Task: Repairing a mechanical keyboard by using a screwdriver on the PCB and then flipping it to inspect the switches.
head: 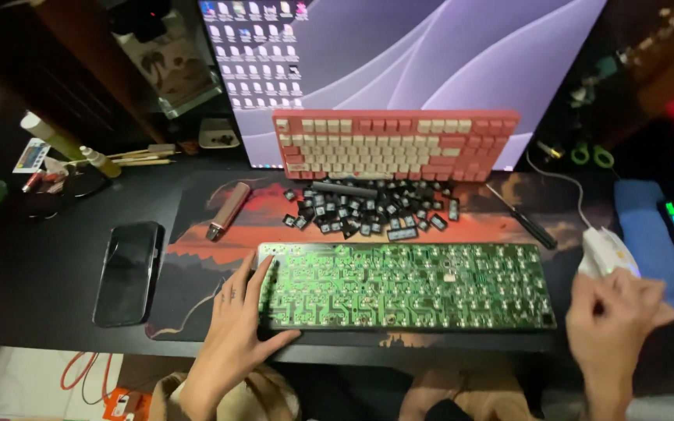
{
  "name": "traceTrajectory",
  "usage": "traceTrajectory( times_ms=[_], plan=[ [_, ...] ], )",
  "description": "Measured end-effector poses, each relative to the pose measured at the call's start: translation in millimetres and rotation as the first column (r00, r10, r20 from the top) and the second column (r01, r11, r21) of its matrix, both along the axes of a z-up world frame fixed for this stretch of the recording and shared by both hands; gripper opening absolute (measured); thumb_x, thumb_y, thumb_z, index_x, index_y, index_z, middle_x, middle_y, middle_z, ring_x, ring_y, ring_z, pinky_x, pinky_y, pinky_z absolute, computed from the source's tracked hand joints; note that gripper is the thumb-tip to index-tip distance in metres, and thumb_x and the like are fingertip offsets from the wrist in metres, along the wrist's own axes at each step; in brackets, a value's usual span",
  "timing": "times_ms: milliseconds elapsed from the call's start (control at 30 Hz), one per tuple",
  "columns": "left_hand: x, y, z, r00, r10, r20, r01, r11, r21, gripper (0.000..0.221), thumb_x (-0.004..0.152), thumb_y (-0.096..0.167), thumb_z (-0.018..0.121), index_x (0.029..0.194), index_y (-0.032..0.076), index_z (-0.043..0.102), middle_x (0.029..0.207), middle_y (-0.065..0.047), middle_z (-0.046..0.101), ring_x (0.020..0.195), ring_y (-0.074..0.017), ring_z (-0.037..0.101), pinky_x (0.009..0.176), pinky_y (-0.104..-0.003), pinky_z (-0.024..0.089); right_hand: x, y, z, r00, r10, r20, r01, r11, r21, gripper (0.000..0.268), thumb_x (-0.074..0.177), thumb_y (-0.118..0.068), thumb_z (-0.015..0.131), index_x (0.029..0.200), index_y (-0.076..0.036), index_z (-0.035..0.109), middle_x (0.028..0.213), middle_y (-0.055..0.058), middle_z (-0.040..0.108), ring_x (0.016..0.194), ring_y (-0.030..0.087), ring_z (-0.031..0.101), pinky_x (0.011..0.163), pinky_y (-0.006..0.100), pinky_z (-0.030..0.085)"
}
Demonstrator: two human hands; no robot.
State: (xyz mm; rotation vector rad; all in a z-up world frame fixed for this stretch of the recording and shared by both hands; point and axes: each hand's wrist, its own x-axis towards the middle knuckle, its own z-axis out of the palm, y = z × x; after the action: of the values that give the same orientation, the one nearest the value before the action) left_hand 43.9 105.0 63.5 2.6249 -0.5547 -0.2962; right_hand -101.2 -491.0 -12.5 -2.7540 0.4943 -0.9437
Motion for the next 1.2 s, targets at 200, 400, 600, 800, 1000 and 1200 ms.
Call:
traceTrajectory(
  times_ms=[200, 400, 600, 800, 1000, 1200],
  plan=[
    [6.7, 8.3, -1.1, 0.998, 0.009, -0.063, -0.01, 1.0, -0.023, 0.13, 0.097, 0.058, 0.102, 0.193, 0.025, 0.02, 0.2, -0.01, 0.024, 0.18, -0.0366, 0.026, 0.137, -0.064, 0.028, 3.3, 35.1, 43.6, 0.936, 0.008, -0.353, 0.112, 0.941, 0.32, 0.015, 0.104, -0.019, 0.046, 0.095, -0.019, 0.058, 0.094, 0.012, 0.057, 0.092, 0.04, 0.055, 0.086, 0.056, 0.039],
    [6.8, 9.6, -1.4, 0.999, 0.0, -0.042, -0.002, 0.999, -0.049, 0.12, 0.096, 0.059, 0.099, 0.19, 0.03, 0.031, 0.196, -0.011, 0.032, 0.178, -0.0368, 0.031, 0.135, -0.061, 0.031, 12.8, 77.7, 88.8, 0.759, -0.152, -0.634, 0.392, 0.883, 0.258, 0.041, 0.115, -0.042, 0.061, 0.15, -0.03, 0.08, 0.134, 0.007, 0.091, 0.128, 0.049, 0.082, 0.109, 0.066, 0.058],
    [7.6, 11.8, 0.9, 0.999, -0.005, -0.052, 0.0, 0.994, -0.109, 0.119, 0.095, 0.053, 0.102, 0.189, 0.033, 0.033, 0.202, -0.007, 0.026, 0.174, -0.0386, 0.035, 0.13, -0.061, 0.034, 13.3, 80.3, 93.6, 0.771, -0.101, -0.629, 0.359, 0.885, 0.298, 0.057, 0.115, -0.048, 0.066, 0.169, -0.029, 0.072, 0.114, 0.003, 0.09, 0.122, 0.041, 0.083, 0.109, 0.061, 0.059],
    [5.1, 13.7, 6.6, 0.994, 0.017, -0.105, -0.05, 0.946, -0.319, 0.107, 0.097, 0.041, 0.1, 0.187, 0.032, 0.04, 0.189, -0.009, 0.042, 0.169, -0.0329, 0.043, 0.133, -0.055, 0.035, 12.3, 62.9, 68.2, 0.859, -0.008, -0.511, 0.253, 0.875, 0.412, 0.071, 0.114, -0.042, 0.066, 0.179, -0.013, 0.065, 0.133, 0.018, 0.083, 0.133, 0.045, 0.077, 0.121, 0.057, 0.051],
    [-0.6, -7.6, 20.9, 0.994, 0.065, -0.087, -0.103, 0.821, -0.561, 0.119, 0.101, 0.033, 0.092, 0.192, 0.016, 0.017, 0.198, -0.013, 0.033, 0.18, -0.0312, 0.036, 0.141, -0.053, 0.03, 10.6, 47.1, 43.2, 0.933, 0.066, -0.354, 0.105, 0.89, 0.444, 0.059, 0.116, -0.032, 0.073, 0.169, -0.006, 0.078, 0.112, 0.016, 0.076, 0.102, 0.033, 0.073, 0.11, 0.046, 0.052],
    [-3.9, -8.2, 18.6, 0.977, 0.13, -0.171, -0.214, 0.621, -0.754, 0.104, 0.103, 0.024, 0.085, 0.187, 0.018, 0.024, 0.198, -0.011, 0.033, 0.178, -0.0346, 0.045, 0.145, -0.053, 0.041, 12.8, 61.7, 68.7, 0.883, 0.084, -0.462, 0.138, 0.895, 0.425, 0.073, 0.109, -0.045, 0.076, 0.173, -0.01, 0.071, 0.102, 0.017, 0.069, 0.097, 0.036, 0.069, 0.101, 0.047, 0.051]
  ],
)
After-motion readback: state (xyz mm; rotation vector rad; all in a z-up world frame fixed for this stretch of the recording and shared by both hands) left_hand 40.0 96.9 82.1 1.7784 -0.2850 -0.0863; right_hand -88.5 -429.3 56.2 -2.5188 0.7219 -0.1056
